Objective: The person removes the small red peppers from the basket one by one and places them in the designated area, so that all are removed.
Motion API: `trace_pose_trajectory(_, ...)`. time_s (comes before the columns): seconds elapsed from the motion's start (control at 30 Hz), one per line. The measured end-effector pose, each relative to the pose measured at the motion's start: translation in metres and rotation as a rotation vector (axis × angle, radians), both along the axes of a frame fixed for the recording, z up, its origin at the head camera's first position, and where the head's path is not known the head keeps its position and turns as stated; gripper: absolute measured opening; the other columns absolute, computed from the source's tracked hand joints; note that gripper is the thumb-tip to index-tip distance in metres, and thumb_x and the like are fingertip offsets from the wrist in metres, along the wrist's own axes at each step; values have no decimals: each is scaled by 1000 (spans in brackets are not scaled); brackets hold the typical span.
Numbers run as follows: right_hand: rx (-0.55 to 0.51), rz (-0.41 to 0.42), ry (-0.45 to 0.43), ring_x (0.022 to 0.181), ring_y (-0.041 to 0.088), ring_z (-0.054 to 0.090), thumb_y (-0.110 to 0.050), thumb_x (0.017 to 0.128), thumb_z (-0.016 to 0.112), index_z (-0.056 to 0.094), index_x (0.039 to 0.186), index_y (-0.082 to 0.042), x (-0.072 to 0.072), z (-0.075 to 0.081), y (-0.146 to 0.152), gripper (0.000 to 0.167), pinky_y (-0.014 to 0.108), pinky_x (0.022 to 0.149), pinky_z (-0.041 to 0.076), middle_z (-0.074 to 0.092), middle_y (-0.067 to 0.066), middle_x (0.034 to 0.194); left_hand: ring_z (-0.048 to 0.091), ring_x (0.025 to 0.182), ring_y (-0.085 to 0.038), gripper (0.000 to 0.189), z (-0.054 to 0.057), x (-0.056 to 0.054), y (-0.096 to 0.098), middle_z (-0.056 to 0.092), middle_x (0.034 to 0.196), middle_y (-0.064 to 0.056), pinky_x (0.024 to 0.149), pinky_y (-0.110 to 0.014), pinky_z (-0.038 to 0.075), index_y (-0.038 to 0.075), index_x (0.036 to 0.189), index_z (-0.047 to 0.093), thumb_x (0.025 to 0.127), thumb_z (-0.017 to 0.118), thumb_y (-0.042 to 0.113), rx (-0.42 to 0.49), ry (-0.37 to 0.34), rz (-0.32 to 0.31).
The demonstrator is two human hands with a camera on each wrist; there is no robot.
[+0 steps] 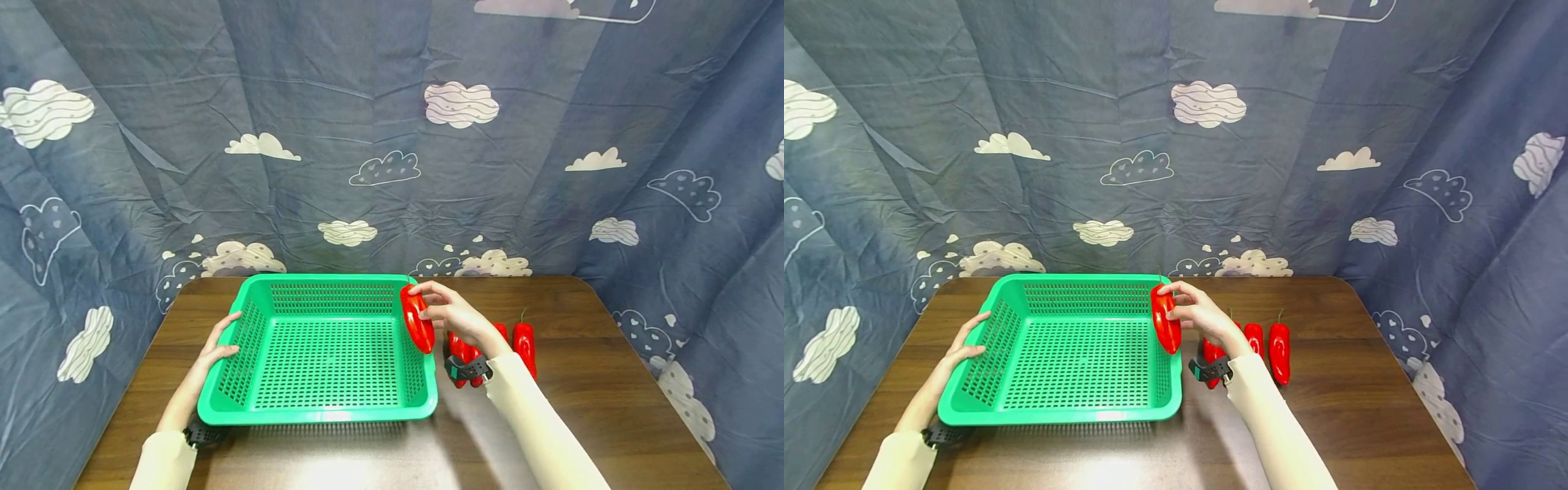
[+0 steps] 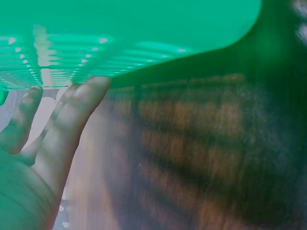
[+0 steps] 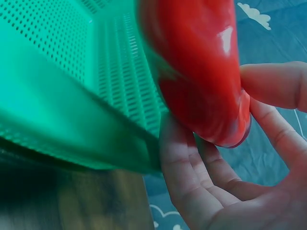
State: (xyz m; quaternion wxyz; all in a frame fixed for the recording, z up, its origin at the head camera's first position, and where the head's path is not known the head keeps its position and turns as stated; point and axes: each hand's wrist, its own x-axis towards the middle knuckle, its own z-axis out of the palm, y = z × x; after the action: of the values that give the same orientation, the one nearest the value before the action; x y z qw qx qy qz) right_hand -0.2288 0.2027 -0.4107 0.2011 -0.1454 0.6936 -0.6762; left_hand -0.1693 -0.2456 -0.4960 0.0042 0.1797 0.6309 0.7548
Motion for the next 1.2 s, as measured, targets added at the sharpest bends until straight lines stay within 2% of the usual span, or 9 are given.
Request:
trace_pose_trajectory(0.17, -16, -10, 5, 91, 23, 59, 10, 85, 53, 43, 128, 8, 1, -2, 10, 45, 36, 74, 52, 53, 17, 116, 51, 110, -4, 63, 2, 1, 0, 43, 128, 8, 87, -22, 46, 25, 145, 38, 91, 34, -7, -28, -38, 9)
trace_pose_trajectory(0.37, 8, -36, 12, 90, 22, 60, 8, 85, 54, 43, 127, 7, 2, -4, 21, 43, 36, 73, 52, 55, 16, 113, 51, 111, -5, 62, 2, 2, 0, 42, 129, 6, 87, -23, 46, 22, 146, 36, 91, 34, -7, -23, -42, 10)
trace_pose_trajectory(0.6, 31, -56, 17, 85, 20, 60, 8, 85, 54, 43, 126, 6, 3, -6, 31, 43, 32, 71, 51, 56, 14, 108, 51, 112, -5, 62, 2, 2, 0, 37, 131, 2, 87, -24, 46, 24, 147, 35, 92, 34, -6, -32, -67, 9)
trace_pose_trajectory(0.9, 66, -91, 17, 89, 21, 59, 6, 86, 52, 42, 127, 5, 7, -9, 51, 42, 33, 72, 51, 53, 16, 112, 51, 112, -5, 62, 4, 3, 1, 29, 134, -9, 88, -25, 46, 23, 148, 32, 92, 34, -4, -52, -93, 12)
trace_pose_trajectory(0.97, 57, -94, 12, 88, 20, 59, 6, 86, 51, 41, 127, 6, 8, -11, 56, 42, 32, 73, 51, 53, 16, 110, 51, 112, -5, 62, 4, 3, 0, 30, 134, -7, 88, -25, 46, 23, 148, 32, 92, 34, -5, -45, -88, 7)
trace_pose_trajectory(1.2, 23, -118, 0, 91, 20, 59, 7, 86, 51, 44, 125, 3, 7, -18, 73, 40, 34, 75, 52, 52, 15, 113, 52, 112, -7, 63, 1, 2, 0, 47, 129, 9, 88, -24, 46, 22, 145, 37, 90, 33, -10, 21, -31, -15)
